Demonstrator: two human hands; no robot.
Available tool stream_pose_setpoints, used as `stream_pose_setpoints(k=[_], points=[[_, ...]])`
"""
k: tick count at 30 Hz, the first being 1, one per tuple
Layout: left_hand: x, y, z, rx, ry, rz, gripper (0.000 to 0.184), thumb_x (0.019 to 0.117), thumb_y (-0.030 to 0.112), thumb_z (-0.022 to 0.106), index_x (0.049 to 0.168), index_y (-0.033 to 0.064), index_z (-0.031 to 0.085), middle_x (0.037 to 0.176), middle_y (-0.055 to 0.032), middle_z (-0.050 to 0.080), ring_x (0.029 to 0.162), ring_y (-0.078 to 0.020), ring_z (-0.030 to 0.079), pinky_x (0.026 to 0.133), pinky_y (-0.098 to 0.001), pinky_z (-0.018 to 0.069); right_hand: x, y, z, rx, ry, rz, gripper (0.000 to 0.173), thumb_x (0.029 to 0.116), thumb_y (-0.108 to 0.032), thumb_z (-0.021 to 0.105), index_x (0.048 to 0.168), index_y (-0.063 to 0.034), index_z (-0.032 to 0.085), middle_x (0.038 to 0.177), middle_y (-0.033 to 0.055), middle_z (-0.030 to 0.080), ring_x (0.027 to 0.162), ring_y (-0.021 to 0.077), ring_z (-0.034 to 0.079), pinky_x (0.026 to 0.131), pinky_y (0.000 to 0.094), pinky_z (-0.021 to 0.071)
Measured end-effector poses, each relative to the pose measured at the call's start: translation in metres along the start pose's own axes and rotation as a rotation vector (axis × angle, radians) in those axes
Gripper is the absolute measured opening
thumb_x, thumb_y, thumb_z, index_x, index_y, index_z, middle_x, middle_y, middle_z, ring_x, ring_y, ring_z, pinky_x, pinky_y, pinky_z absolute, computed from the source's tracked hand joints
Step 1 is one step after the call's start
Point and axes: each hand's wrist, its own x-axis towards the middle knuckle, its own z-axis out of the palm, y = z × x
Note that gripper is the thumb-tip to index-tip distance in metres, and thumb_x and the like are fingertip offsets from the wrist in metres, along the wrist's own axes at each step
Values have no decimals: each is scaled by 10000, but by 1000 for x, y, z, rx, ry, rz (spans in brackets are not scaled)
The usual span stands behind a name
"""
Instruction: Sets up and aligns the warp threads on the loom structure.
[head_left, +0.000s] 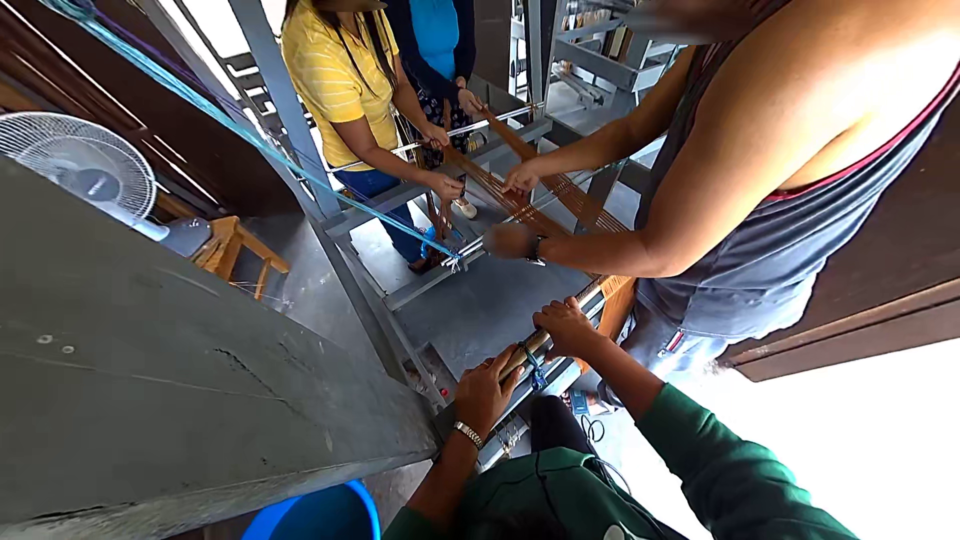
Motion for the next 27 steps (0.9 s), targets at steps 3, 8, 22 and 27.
stream_pose_setpoints(k=[3, 8, 22, 27], points=[[0, 1, 0, -8, 0, 0, 561, 1035, 673, 378, 1547, 454, 447, 1202, -48, 744, 1074, -230, 718, 965, -481, 539, 0, -1, -1, -15, -13, 17, 743, 668, -495, 908, 1251, -133, 623, 1214, 132, 653, 1204, 341, 571, 1061, 620, 340], [-1, 1, -1, -2, -10, -7, 557, 1035, 669, 388, 1545, 454, 452, 1213, -40, 745, 1081, -229, 718, 963, -479, 537, -2, -5, -3, -34, -28, 32, 752, 663, -502, 907, 1253, -132, 625, 1220, 131, 654, 1211, 340, 571, 1068, 616, 339], [-3, -2, 3, 1, 19, -3, 545, 1035, 661, 403, 1536, 457, 464, 1193, -52, 749, 1051, -249, 726, 928, -492, 551, -1, -7, -3, -40, -37, 34, 747, 661, -512, 910, 1240, -134, 626, 1210, 126, 650, 1206, 340, 567, 1062, 621, 340], [-4, -2, 2, -16, 8, -2, 552, 1037, 662, 389, 1542, 449, 458, 1209, -64, 744, 1058, -261, 725, 939, -508, 550, -3, -7, -3, -25, -28, 27, 757, 647, -506, 918, 1238, -126, 635, 1217, 138, 654, 1214, 353, 567, 1057, 636, 346]])
